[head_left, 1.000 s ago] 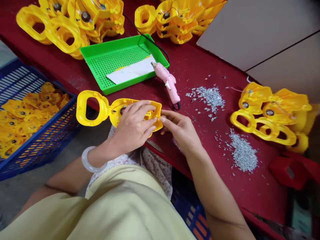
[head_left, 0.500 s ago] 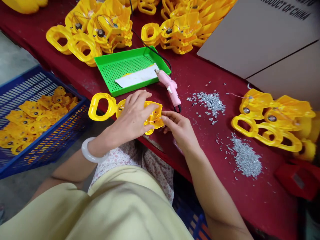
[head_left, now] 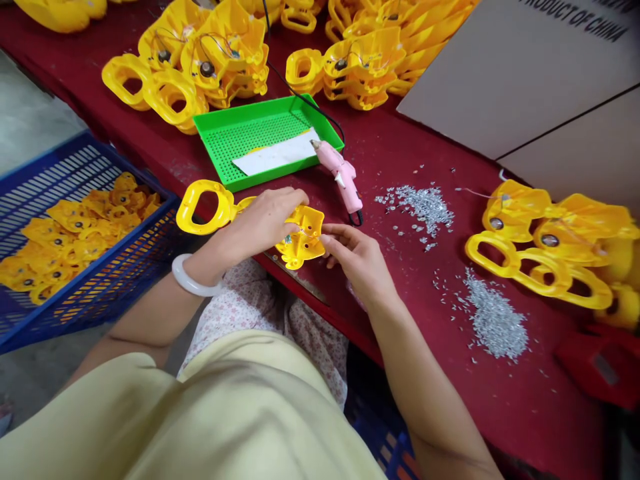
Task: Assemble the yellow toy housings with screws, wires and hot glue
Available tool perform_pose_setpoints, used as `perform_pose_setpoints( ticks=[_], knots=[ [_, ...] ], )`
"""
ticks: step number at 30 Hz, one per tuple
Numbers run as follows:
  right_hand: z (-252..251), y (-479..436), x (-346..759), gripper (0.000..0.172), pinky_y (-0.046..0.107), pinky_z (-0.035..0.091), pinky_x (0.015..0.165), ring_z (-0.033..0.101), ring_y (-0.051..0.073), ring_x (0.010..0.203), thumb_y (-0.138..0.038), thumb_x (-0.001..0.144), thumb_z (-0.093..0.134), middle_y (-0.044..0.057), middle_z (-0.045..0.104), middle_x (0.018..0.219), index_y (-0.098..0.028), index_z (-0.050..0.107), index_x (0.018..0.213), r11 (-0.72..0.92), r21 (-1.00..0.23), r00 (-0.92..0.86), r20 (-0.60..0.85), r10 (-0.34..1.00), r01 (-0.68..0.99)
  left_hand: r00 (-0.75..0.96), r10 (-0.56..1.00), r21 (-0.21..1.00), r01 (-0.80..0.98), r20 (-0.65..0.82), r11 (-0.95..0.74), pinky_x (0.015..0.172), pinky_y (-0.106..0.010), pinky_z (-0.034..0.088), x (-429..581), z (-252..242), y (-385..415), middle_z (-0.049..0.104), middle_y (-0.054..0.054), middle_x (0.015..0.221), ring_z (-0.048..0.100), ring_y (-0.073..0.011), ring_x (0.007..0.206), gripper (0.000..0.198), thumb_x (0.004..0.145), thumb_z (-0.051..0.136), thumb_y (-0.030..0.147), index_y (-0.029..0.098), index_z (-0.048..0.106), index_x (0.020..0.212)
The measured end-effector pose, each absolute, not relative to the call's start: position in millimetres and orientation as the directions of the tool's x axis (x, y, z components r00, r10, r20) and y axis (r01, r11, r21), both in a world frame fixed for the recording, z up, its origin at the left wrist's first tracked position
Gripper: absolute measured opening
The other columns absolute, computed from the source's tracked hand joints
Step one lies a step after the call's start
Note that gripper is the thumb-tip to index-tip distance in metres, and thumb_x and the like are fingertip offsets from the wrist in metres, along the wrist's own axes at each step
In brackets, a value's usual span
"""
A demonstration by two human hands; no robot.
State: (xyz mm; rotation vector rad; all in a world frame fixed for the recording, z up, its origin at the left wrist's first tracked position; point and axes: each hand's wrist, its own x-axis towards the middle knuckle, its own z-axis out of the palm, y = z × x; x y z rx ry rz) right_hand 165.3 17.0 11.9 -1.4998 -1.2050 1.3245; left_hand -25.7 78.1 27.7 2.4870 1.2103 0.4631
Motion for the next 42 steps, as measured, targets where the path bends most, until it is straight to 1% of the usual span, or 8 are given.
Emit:
perform_pose_setpoints(
  ticks=[5,10,14,21,26,31,36,42],
  knots=[
    [12,17,164,0.041,0.021,0.047,0.051,0.055,0.009,0.062,-0.043,0.072,0.072,0.002,0.067,0.081,-0.015,0.067,0.1,-0.238,-0.958,0.009,-0.24,0.971,0.159,0.571,0.818,0.552,0.663,0.064,-0.506,0.087,-0.03,0.048,-35,32,86,0.07,-0.004,0.108,0.065,-0.0205,0.099,0.033,0.077,0.065,0.015,0.016,0.062,0.11],
    [10,17,164,0.043,0.022,0.047,0.05,0.054,0.008,0.06,-0.045,0.071,0.071,0.003,0.068,0.081,-0.014,0.066,0.102,-0.244,-0.955,0.035,-0.242,0.97,0.168,0.507,0.852,0.538,0.687,0.129,-0.489,0.081,-0.03,0.048,-30,21,84,0.071,-0.003,0.099,0.066,-0.0201,0.091,0.025,0.08,0.062,0.014,0.017,0.063,0.105],
    [8,17,165,0.046,0.022,0.047,0.05,0.055,0.009,0.062,-0.046,0.071,0.072,0.004,0.067,0.084,-0.014,0.066,0.103,-0.231,-0.957,0.025,-0.231,0.973,0.174,0.526,0.831,0.496,0.681,0.181,-0.538,0.088,-0.032,0.047,-40,23,85,0.069,-0.005,0.107,0.065,-0.0211,0.099,0.026,0.083,0.062,0.023,0.016,0.063,0.108],
    [5,16,165,0.047,0.022,0.047,0.049,0.055,0.01,0.062,-0.046,0.069,0.072,0.003,0.066,0.079,-0.013,0.066,0.103,-0.227,-0.957,0.046,-0.223,0.974,0.18,0.574,0.81,0.231,0.777,0.123,-0.586,0.099,-0.044,0.037,-100,42,65,0.063,-0.01,0.119,0.055,-0.0307,0.113,0.066,0.075,0.068,0.062,0.021,0.058,0.125],
    [2,17,165,0.049,0.023,0.044,0.046,0.053,0.01,0.058,-0.046,0.067,0.073,0.001,0.063,0.071,-0.012,0.066,0.101,-0.216,-0.963,0.05,-0.211,0.976,0.163,0.581,0.803,0.038,0.807,0.131,-0.59,0.093,-0.046,0.036,-118,36,42,0.062,-0.014,0.119,0.054,-0.0336,0.11,0.08,0.073,0.069,0.065,0.018,0.051,0.135],
    [0,16,163,0.056,0.025,0.045,0.047,0.053,0.011,0.057,-0.053,0.066,0.073,0.003,0.063,0.072,-0.012,0.065,0.103,-0.237,-0.959,0.063,-0.23,0.971,0.156,0.578,0.771,0.139,0.769,0.268,-0.625,0.096,-0.043,0.034,-121,13,37,0.067,-0.01,0.108,0.06,-0.0235,0.1,0.049,0.089,0.059,0.042,0.015,0.054,0.131],
    [-1,4,173,0.056,0.025,0.048,0.049,0.056,0.013,0.061,-0.058,0.069,0.07,0.004,0.063,0.074,-0.013,0.066,0.101,-0.19,-0.967,0.126,-0.17,0.977,0.168,0.521,0.772,0.188,0.771,0.364,-0.609,0.089,-0.039,0.041,-129,6,23,0.068,-0.008,0.1,0.062,-0.0209,0.093,0.042,0.092,0.055,0.037,0.014,0.056,0.127],
    [-9,-20,188,0.057,0.028,0.052,0.05,0.059,0.015,0.058,-0.062,0.068,0.068,0.006,0.066,0.073,-0.015,0.065,0.101,-0.188,-0.946,0.249,-0.122,0.961,0.264,0.195,0.818,0.245,0.894,0.542,-0.376,0.092,-0.04,0.044,-181,41,52,0.069,-0.007,0.108,0.063,-0.0226,0.098,0.047,0.087,0.059,0.041,0.021,0.055,0.128]
  ],
)
